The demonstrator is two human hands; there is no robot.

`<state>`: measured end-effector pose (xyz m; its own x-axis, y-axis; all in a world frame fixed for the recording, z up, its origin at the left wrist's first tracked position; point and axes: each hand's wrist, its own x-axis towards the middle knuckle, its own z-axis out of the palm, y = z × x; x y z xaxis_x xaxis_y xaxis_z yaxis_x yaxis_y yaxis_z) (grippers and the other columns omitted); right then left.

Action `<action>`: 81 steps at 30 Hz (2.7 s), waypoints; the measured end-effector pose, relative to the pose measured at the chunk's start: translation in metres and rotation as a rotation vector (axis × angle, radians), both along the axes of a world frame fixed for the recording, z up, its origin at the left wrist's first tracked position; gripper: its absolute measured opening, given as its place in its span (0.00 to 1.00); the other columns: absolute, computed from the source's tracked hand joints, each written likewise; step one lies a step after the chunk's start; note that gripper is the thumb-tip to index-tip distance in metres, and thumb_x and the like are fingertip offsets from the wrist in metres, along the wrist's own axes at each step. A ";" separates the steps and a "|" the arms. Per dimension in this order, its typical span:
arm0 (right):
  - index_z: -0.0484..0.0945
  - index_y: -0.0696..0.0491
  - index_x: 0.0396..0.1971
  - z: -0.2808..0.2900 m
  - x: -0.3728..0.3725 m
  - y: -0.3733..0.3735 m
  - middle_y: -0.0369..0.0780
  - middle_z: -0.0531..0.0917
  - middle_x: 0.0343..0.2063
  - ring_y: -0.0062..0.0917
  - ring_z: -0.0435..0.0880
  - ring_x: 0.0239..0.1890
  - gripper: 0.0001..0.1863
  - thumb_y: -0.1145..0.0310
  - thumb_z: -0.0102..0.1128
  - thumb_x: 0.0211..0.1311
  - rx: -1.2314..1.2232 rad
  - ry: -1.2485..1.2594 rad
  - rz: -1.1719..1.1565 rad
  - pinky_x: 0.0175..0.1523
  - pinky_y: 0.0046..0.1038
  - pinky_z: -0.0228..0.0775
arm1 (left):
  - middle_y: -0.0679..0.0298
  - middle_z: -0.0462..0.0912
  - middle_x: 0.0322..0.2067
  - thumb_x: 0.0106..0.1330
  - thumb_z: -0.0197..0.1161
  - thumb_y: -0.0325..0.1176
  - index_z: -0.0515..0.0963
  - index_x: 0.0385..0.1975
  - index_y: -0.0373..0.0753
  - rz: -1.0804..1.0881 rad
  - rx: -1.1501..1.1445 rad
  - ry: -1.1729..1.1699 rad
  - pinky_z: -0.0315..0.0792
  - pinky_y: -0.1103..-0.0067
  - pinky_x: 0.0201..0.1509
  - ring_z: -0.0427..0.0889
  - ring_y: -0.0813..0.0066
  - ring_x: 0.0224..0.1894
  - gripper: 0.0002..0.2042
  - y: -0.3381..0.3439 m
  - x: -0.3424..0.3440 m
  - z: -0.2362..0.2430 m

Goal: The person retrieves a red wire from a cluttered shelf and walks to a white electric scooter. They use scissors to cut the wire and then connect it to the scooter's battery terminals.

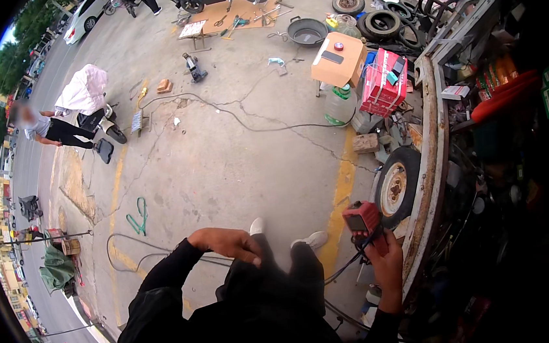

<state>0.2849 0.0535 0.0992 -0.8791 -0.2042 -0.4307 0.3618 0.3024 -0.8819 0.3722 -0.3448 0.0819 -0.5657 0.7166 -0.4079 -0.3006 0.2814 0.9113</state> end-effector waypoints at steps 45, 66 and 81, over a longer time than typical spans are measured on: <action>0.76 0.52 0.54 -0.088 -0.012 0.052 0.48 0.85 0.39 0.42 0.86 0.43 0.28 0.47 0.66 0.64 -0.062 0.188 -0.165 0.49 0.39 0.74 | 0.59 0.84 0.43 0.72 0.61 0.52 0.76 0.56 0.37 0.565 0.247 -0.494 0.71 0.60 0.32 0.81 0.57 0.36 0.25 0.302 -0.144 -0.084; 0.74 0.56 0.60 -0.052 -0.078 0.197 0.48 0.83 0.47 0.41 0.84 0.50 0.32 0.49 0.65 0.65 0.409 0.339 -0.192 0.55 0.40 0.74 | 0.63 0.82 0.40 0.63 0.71 0.50 0.75 0.55 0.37 -0.339 0.144 -0.007 0.74 0.70 0.36 0.81 0.68 0.35 0.28 0.338 -0.340 -0.010; 0.45 0.57 0.77 -0.008 -0.112 0.169 0.49 0.73 0.62 0.34 0.72 0.65 0.53 0.59 0.74 0.63 -0.246 0.254 -0.477 0.68 0.36 0.67 | 0.66 0.80 0.40 0.49 0.83 0.52 0.73 0.53 0.37 -0.198 0.367 -0.111 0.76 0.76 0.45 0.81 0.74 0.40 0.37 0.401 -0.376 -0.013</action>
<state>0.1732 0.2229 0.0912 -0.9677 0.1718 -0.1848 0.1758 -0.0660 -0.9822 -0.0036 0.0559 0.0691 -0.3701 0.9158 -0.1562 -0.3753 0.0065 0.9269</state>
